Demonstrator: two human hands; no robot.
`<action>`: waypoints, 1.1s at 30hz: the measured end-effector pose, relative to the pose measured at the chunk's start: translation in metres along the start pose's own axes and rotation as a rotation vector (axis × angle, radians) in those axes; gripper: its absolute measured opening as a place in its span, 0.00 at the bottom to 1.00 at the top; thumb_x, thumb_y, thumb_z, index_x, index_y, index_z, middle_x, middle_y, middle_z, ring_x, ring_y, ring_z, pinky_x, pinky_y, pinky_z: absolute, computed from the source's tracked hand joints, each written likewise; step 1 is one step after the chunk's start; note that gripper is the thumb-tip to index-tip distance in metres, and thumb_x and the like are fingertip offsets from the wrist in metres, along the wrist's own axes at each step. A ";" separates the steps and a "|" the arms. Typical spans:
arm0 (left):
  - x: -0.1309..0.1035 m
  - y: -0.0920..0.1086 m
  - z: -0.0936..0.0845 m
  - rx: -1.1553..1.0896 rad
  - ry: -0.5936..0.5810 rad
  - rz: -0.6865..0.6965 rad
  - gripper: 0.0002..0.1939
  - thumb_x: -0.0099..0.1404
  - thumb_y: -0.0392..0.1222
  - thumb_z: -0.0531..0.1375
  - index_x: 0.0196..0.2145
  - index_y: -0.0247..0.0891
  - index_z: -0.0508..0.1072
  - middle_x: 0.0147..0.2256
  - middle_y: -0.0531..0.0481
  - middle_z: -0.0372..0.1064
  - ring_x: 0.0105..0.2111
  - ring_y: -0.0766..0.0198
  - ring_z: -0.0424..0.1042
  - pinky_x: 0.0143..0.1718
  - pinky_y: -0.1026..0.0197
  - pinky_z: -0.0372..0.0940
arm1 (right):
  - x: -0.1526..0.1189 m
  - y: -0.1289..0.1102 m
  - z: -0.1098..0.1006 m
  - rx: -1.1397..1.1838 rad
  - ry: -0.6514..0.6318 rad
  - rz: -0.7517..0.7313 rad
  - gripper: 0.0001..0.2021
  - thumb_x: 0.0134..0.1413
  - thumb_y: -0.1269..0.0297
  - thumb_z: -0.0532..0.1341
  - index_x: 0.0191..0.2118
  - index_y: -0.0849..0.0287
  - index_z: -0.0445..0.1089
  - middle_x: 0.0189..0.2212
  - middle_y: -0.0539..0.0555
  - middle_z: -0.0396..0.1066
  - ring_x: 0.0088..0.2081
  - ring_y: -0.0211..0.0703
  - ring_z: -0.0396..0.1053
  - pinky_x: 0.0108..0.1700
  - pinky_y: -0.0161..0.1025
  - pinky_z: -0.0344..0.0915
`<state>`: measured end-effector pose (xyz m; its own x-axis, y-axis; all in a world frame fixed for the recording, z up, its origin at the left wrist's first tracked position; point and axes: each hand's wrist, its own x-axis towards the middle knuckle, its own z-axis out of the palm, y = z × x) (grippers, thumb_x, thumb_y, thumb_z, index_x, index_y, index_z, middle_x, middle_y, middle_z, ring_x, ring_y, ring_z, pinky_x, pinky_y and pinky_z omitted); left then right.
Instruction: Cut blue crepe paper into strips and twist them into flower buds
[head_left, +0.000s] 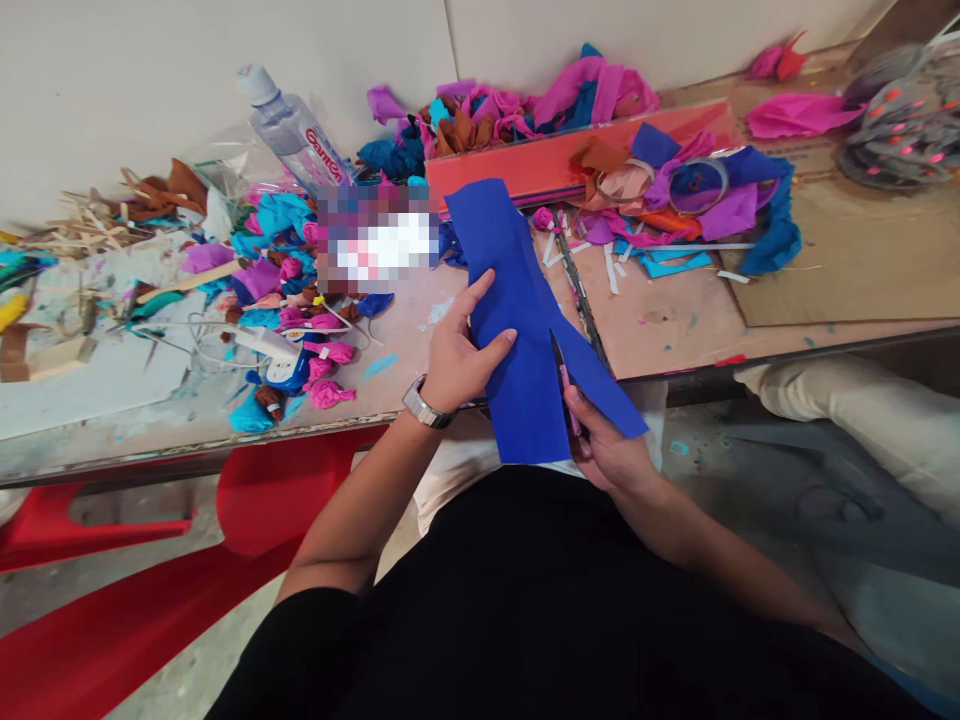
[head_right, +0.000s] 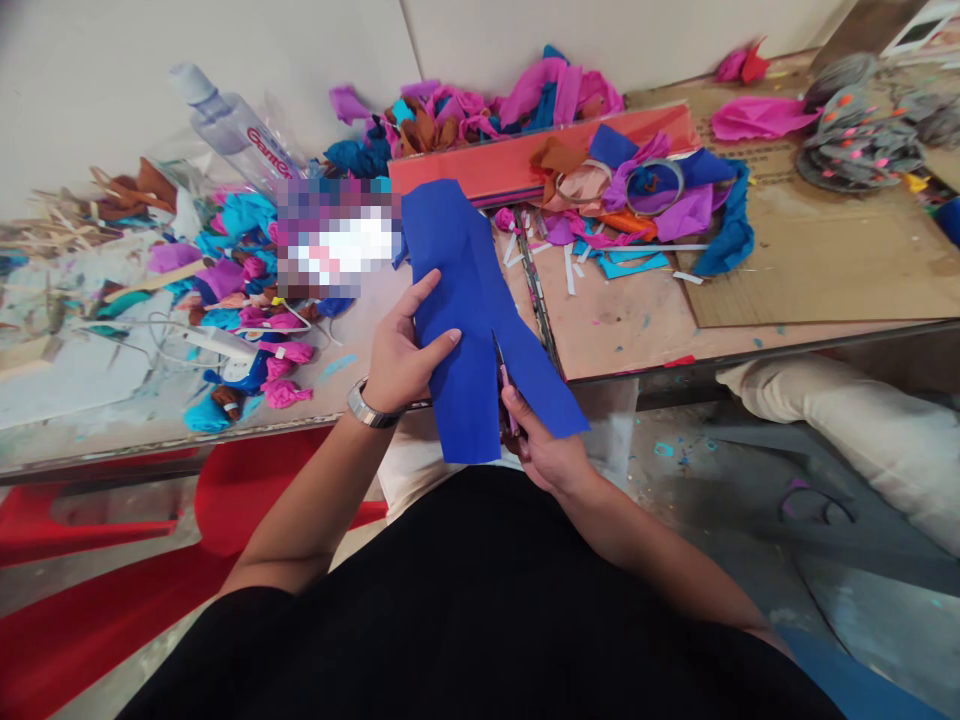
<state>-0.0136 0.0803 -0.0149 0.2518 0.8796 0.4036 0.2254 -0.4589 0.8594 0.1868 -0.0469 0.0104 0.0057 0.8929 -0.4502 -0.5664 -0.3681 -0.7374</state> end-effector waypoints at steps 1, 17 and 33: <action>0.000 0.000 0.000 -0.003 0.003 0.000 0.44 0.70 0.61 0.70 0.76 0.47 0.63 0.75 0.40 0.63 0.74 0.43 0.65 0.77 0.38 0.63 | 0.000 0.000 0.000 0.006 0.006 -0.006 0.30 0.37 0.44 0.84 0.46 0.50 0.80 0.23 0.42 0.67 0.19 0.28 0.50 0.17 0.32 0.40; 0.000 -0.005 -0.002 -0.007 0.015 -0.011 0.44 0.70 0.61 0.70 0.77 0.49 0.62 0.75 0.41 0.62 0.75 0.42 0.63 0.78 0.37 0.61 | -0.003 0.003 -0.006 0.000 0.065 -0.007 0.30 0.32 0.46 0.86 0.40 0.52 0.78 0.22 0.41 0.65 0.19 0.28 0.49 0.18 0.32 0.40; 0.001 -0.004 -0.001 -0.025 0.024 -0.021 0.44 0.69 0.62 0.70 0.76 0.48 0.63 0.75 0.41 0.63 0.74 0.42 0.66 0.76 0.37 0.64 | -0.003 0.005 -0.009 -0.037 0.037 -0.018 0.29 0.35 0.45 0.85 0.40 0.52 0.77 0.21 0.41 0.65 0.18 0.27 0.49 0.18 0.32 0.40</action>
<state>-0.0156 0.0830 -0.0182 0.2246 0.8920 0.3922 0.2069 -0.4370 0.8753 0.1917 -0.0536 0.0036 0.0462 0.8894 -0.4548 -0.5352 -0.3624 -0.7630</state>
